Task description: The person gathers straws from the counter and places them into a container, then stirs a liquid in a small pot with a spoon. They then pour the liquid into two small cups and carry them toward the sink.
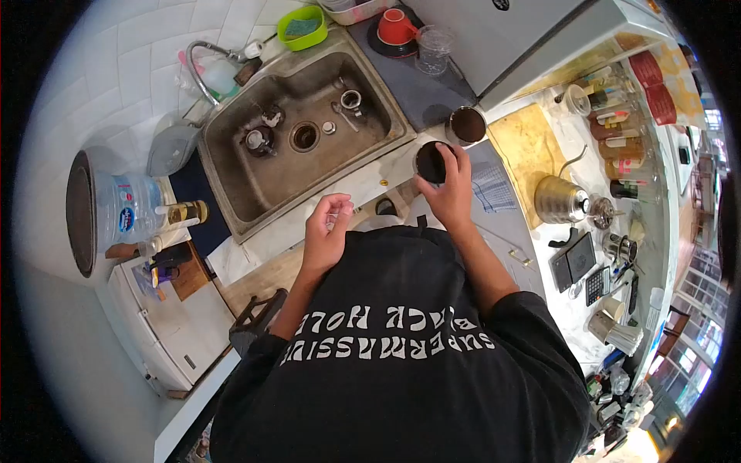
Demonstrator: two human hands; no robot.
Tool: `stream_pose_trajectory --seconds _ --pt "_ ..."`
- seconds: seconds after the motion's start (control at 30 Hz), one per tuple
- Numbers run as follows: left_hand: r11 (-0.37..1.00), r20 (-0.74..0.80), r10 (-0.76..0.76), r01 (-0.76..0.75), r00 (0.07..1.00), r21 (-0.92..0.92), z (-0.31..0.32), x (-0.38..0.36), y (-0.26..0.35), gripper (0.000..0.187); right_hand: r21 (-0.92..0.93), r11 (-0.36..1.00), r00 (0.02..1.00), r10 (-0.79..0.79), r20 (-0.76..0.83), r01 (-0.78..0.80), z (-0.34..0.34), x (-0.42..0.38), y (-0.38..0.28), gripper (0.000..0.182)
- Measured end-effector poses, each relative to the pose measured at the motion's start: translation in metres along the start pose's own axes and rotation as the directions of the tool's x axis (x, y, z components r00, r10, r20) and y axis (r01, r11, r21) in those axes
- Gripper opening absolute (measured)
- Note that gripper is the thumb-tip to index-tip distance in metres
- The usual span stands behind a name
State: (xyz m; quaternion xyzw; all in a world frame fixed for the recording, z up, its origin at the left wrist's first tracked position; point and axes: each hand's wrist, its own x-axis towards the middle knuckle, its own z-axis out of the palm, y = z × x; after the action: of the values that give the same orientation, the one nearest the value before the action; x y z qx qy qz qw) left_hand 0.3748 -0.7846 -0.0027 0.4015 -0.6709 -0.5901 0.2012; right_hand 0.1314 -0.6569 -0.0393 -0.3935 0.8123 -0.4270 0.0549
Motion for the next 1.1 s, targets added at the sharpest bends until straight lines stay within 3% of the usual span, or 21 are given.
stream_pose_trajectory --seconds 0.23,0.3,0.5,0.9,1.03,1.1 --pt "1.000 -0.103 0.003 -0.005 0.995 -0.013 -0.024 -0.008 -0.008 0.022 -0.025 1.000 1.000 -0.001 -0.024 0.000 0.017 0.008 0.006 0.076" --pt "0.997 -0.071 -0.070 0.069 0.995 -0.017 -0.032 -0.009 -0.005 0.024 -0.093 0.995 1.000 0.016 -0.027 -0.019 0.022 0.009 0.011 0.076" --pt "0.996 -0.071 -0.077 0.080 0.995 0.031 -0.037 -0.004 -0.011 0.024 -0.112 0.993 0.998 0.039 -0.039 -0.043 0.030 0.013 0.015 0.076" --pt "0.995 0.056 -0.093 0.091 0.994 0.050 -0.019 0.024 -0.009 0.025 -0.112 0.993 0.991 0.014 -0.133 -0.029 0.041 0.019 0.016 0.080" --pt "0.999 0.069 -0.028 0.026 0.997 0.035 0.000 0.036 0.000 0.023 -0.058 0.998 0.981 0.010 -0.194 -0.022 0.042 0.014 0.018 0.080" --pt "0.995 0.145 -0.013 -0.001 0.989 0.097 0.009 0.045 0.004 0.024 -0.068 0.997 0.978 0.006 -0.208 -0.020 0.042 0.010 0.020 0.080"
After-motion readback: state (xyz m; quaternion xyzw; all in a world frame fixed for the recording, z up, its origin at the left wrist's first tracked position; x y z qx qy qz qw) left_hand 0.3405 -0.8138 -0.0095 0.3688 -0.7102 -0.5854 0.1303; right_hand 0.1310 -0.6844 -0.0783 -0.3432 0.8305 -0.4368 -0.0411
